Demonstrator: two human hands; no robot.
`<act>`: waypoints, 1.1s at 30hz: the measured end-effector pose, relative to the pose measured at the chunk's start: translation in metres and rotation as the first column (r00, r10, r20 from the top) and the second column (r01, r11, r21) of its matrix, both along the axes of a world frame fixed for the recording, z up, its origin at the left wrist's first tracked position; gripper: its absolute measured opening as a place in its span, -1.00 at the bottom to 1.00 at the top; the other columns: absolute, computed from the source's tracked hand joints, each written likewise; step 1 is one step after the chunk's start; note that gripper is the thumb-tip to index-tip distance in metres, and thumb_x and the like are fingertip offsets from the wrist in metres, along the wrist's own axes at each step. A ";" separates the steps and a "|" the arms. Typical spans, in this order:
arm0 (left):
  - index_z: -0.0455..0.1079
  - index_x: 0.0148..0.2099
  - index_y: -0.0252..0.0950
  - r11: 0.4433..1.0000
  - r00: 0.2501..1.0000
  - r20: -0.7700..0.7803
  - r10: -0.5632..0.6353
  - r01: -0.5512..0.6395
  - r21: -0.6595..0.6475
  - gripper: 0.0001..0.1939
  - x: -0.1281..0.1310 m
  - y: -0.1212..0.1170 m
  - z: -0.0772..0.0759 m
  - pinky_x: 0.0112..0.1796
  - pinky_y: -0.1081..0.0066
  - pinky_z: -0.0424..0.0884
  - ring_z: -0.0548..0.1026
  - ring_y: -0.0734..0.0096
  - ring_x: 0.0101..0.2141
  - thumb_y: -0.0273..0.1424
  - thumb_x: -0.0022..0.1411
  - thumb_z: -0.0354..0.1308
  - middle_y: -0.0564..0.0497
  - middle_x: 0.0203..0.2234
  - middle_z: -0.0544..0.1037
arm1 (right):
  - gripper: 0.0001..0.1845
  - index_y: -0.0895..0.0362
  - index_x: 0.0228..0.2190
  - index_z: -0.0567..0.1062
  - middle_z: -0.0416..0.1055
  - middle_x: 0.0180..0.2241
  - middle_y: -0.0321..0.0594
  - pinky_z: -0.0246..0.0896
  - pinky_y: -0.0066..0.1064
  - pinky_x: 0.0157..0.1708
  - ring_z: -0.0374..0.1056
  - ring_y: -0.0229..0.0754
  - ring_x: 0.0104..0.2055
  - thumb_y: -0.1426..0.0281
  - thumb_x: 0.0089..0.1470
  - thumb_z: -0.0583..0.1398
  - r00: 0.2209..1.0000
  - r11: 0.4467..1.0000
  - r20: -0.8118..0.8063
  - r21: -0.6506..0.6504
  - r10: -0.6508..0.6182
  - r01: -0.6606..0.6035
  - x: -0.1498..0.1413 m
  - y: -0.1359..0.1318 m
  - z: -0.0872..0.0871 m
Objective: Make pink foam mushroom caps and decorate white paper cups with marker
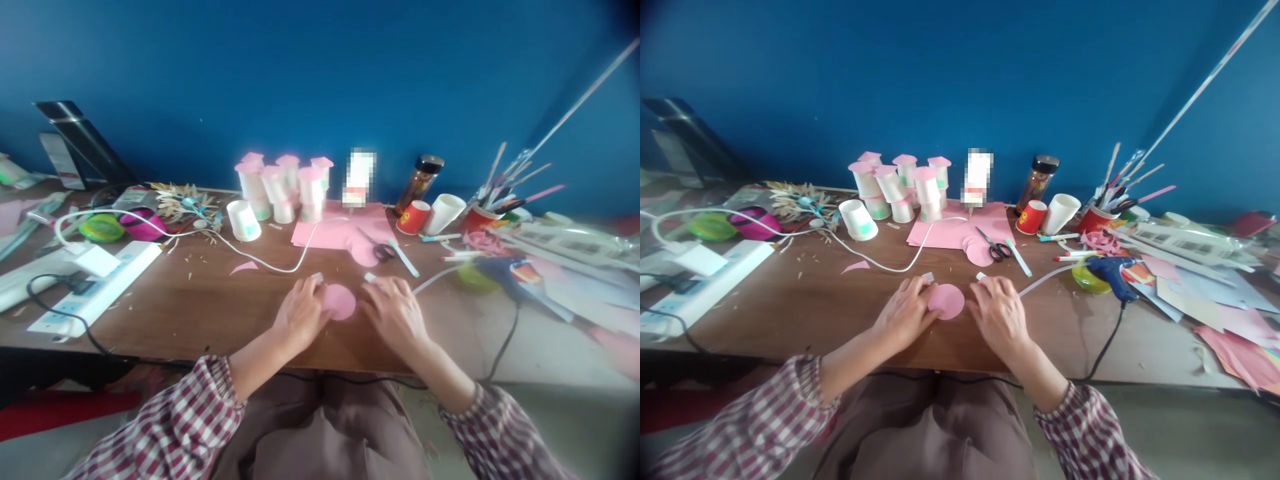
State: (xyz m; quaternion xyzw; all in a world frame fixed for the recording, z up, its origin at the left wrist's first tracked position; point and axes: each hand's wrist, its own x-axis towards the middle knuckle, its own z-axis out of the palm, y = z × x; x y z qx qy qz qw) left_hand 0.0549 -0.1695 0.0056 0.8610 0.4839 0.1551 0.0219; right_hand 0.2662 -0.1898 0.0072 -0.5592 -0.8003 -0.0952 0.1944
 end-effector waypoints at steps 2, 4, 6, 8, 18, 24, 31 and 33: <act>0.35 -0.05 -0.37 0.999 0.999 -0.025 0.037 -0.037 -0.001 -0.65 0.002 -0.005 0.000 -0.13 0.19 0.32 0.32 0.12 -0.17 -0.27 0.16 0.13 -0.16 -0.17 0.37 | -0.77 0.11 -0.16 0.43 0.36 -0.16 -0.10 0.14 -0.21 -0.07 0.20 0.01 -0.10 0.34 0.14 0.11 0.998 0.995 0.020 -0.076 0.061 -0.060 -0.008 -0.005 0.000; 0.35 -0.06 -0.32 0.998 0.998 0.003 0.057 -0.057 -0.012 -0.70 0.002 -0.010 -0.001 -0.13 0.19 0.32 0.32 0.14 -0.17 -0.30 0.18 0.10 -0.13 -0.18 0.38 | -0.79 0.11 -0.18 0.43 0.36 -0.19 -0.10 0.17 -0.22 -0.12 0.23 -0.01 -0.13 0.35 0.15 0.10 0.998 0.991 -0.001 -0.121 0.062 -0.062 -0.014 -0.009 -0.003; 0.36 -0.09 -0.26 0.998 0.995 0.074 0.061 -0.059 -0.036 -0.76 0.001 -0.014 -0.002 -0.13 0.20 0.31 0.33 0.17 -0.17 -0.33 0.19 0.09 -0.10 -0.18 0.39 | -0.81 0.12 -0.21 0.43 0.36 -0.19 -0.10 0.19 -0.22 -0.14 0.24 -0.02 -0.14 0.35 0.14 0.10 0.997 0.988 -0.048 -0.140 0.054 -0.060 -0.015 -0.011 -0.006; 0.36 -0.12 -0.23 0.998 0.983 0.179 0.037 -0.026 -0.065 -0.80 -0.001 -0.015 -0.003 -0.11 0.21 0.30 0.36 0.20 -0.15 -0.39 0.18 0.08 -0.07 -0.19 0.42 | -0.84 0.12 -0.24 0.43 0.37 -0.18 -0.11 0.18 -0.23 -0.13 0.25 -0.03 -0.14 0.37 0.14 0.11 0.990 0.984 -0.124 -0.153 0.070 -0.088 -0.014 -0.011 -0.008; 0.25 0.02 -0.33 0.814 0.594 0.742 0.311 0.236 -0.530 -0.52 -0.002 -0.006 0.000 -0.30 0.32 0.46 0.52 0.29 -0.31 -0.35 0.05 0.24 -0.08 -0.31 0.56 | -0.88 0.12 -0.41 0.42 0.44 -0.45 -0.26 0.20 -0.39 -0.39 0.33 -0.20 -0.42 0.37 0.10 0.12 0.755 0.910 -0.654 -0.341 -0.051 -0.234 -0.012 -0.005 -0.001; 0.39 -0.19 -0.38 0.690 0.448 0.749 0.489 0.327 -0.646 -0.68 0.004 -0.007 0.001 -0.33 0.36 0.49 0.54 0.28 -0.33 -0.30 0.02 0.26 -0.11 -0.35 0.57 | -0.78 0.16 -0.36 0.47 0.51 -0.42 -0.19 0.27 -0.35 -0.36 0.41 -0.15 -0.39 0.26 0.01 0.20 0.476 0.829 -0.839 -0.449 -0.264 -0.332 -0.008 -0.001 0.004; 0.41 -0.24 -0.38 0.748 0.358 0.769 0.529 0.232 -0.622 -0.70 0.015 -0.013 0.000 -0.37 0.37 0.50 0.55 0.31 -0.40 -0.28 0.00 0.27 -0.08 -0.43 0.57 | -0.70 0.15 -0.36 0.49 0.52 -0.41 -0.19 0.28 -0.29 -0.28 0.42 -0.13 -0.34 0.27 -0.18 0.35 0.227 0.805 -0.893 -0.448 -0.388 -0.389 -0.016 -0.003 0.008; 0.39 -0.25 -0.38 0.708 0.314 0.750 0.582 0.258 -0.657 -0.68 0.018 -0.015 0.000 -0.37 0.36 0.50 0.55 0.30 -0.40 -0.26 0.00 0.27 -0.08 -0.44 0.57 | -0.68 0.15 -0.38 0.49 0.50 -0.45 -0.21 0.27 -0.34 -0.36 0.40 -0.16 -0.40 0.25 -0.21 0.37 0.186 0.817 -0.892 -0.451 -0.411 -0.358 -0.018 -0.004 0.008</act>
